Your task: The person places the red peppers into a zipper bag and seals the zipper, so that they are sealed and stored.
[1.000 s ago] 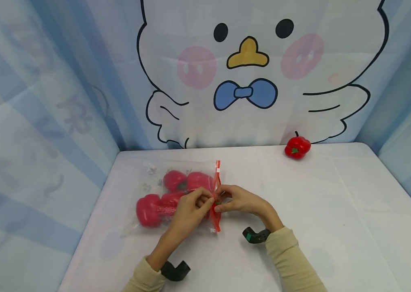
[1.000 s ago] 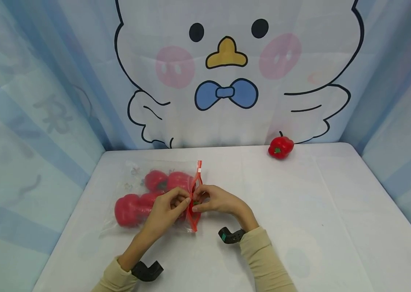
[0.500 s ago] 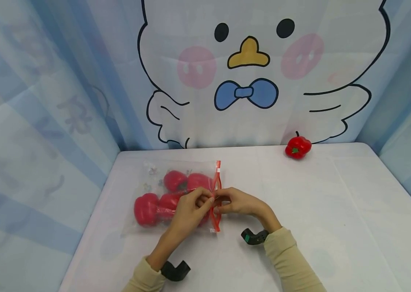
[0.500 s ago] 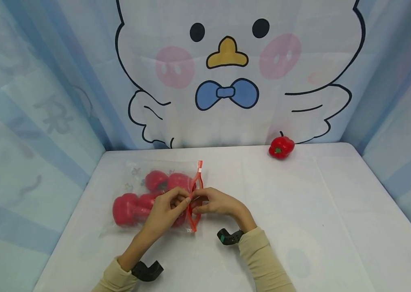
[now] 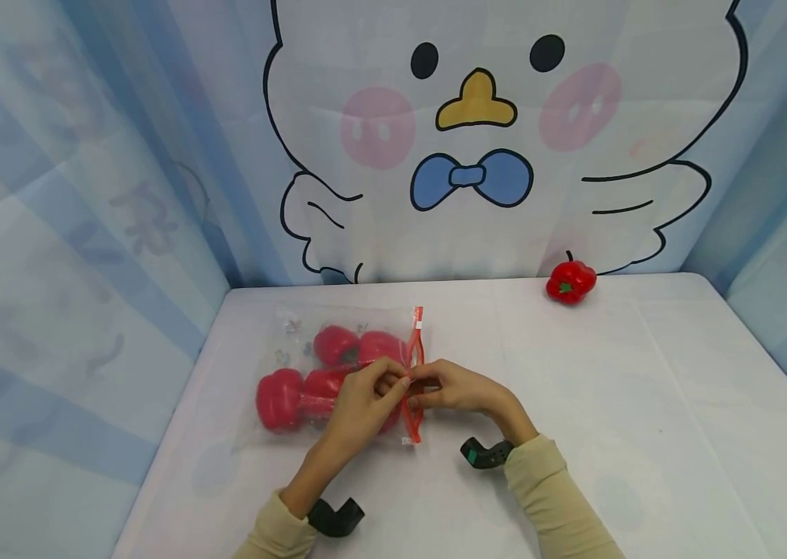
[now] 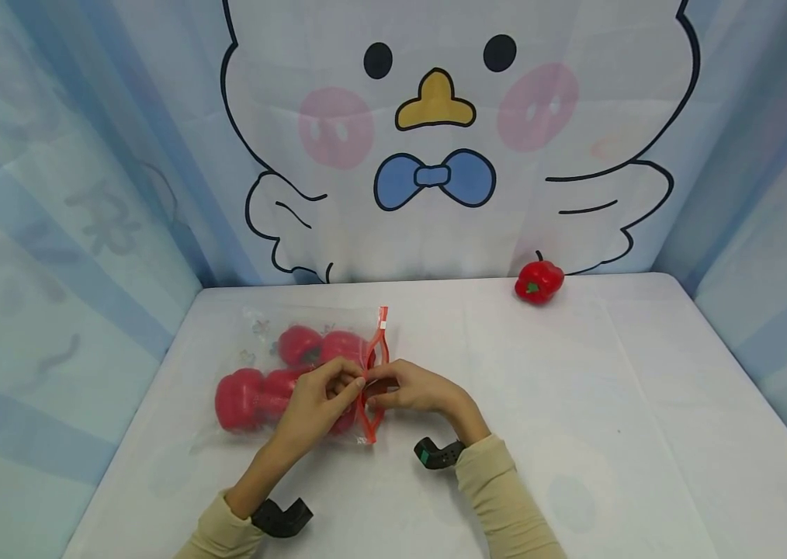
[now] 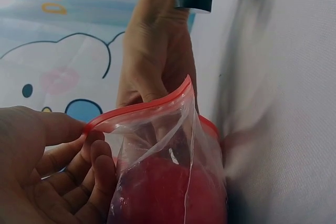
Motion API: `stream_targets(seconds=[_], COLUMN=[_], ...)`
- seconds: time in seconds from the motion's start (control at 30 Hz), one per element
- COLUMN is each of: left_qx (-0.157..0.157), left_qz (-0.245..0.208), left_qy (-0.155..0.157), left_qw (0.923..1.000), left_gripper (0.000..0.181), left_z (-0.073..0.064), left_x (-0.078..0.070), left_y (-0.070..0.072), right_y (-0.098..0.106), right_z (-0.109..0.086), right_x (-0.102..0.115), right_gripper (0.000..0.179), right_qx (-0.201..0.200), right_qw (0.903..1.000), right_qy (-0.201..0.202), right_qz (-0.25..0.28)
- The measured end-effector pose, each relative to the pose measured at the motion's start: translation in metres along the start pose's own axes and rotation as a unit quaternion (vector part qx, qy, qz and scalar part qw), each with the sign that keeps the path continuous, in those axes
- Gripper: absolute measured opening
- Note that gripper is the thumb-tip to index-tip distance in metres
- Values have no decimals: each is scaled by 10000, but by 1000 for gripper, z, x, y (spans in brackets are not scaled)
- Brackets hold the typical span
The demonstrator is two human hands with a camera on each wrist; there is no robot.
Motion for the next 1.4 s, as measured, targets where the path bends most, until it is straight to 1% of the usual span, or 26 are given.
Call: stream_targets(seconds=[0.17,0.37,0.47,0.6,0.73,0.8,1.0,1.1,1.2,1.3,1.4], left_qx=[-7,20,20,51,101,85,41,56,76,89,96], left_qz=[19,57,40,-35,-74,-75,-65,-52,-90,-145,-164], left_qy=[-24,32,27,33,16,28,106,114,111,90,70], left_qw=[10000,10000,10000,10000,9999,9999,9999,9999,9999,9998,9998], left_gripper=[8,9,9,9,10,10,11,11,10,9,9], left_z=[0,-1,-1,0,2,2,1,2,1,1,1], left_x=[0,1,1,1,1,1,1,2,3,3,5], left_y=[1,2,2,1,-1,-1,0,0,0,0,1], right_y=[-3,-3,0,11,23,29,48,62,80,100,119], right_z=[2,3,-1,-11,-22,-26,-42,-51,-61,-71,-79], right_x=[-3,-11,-13,-15,-17,-19,-25,-29,-35,-41,-45], right_gripper=[36,42,44,43,44,46,49,51,52,54,57], right_qx=[120,259,267,86,-67,-126,-353,-532,-836,-1291,-1899], right_qw=[9998,9979,9967,9963,9948,9945,9921,9907,9885,9833,9723], right_qy=[-58,-287,-393,-530,-630,-659,-939,-963,-960,-1028,-1129], right_qz=[123,528,655,669,792,799,760,794,816,771,758])
Point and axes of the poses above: each hand's wrist, its own z-axis towards the middle knuckle, its own y-axis out of the back of the hand, x = y × z, the point moved 5 cm from there along z, towards the middle knuckle, and after that the axes turned 9 degrees about -y, right-handed, at the moved point
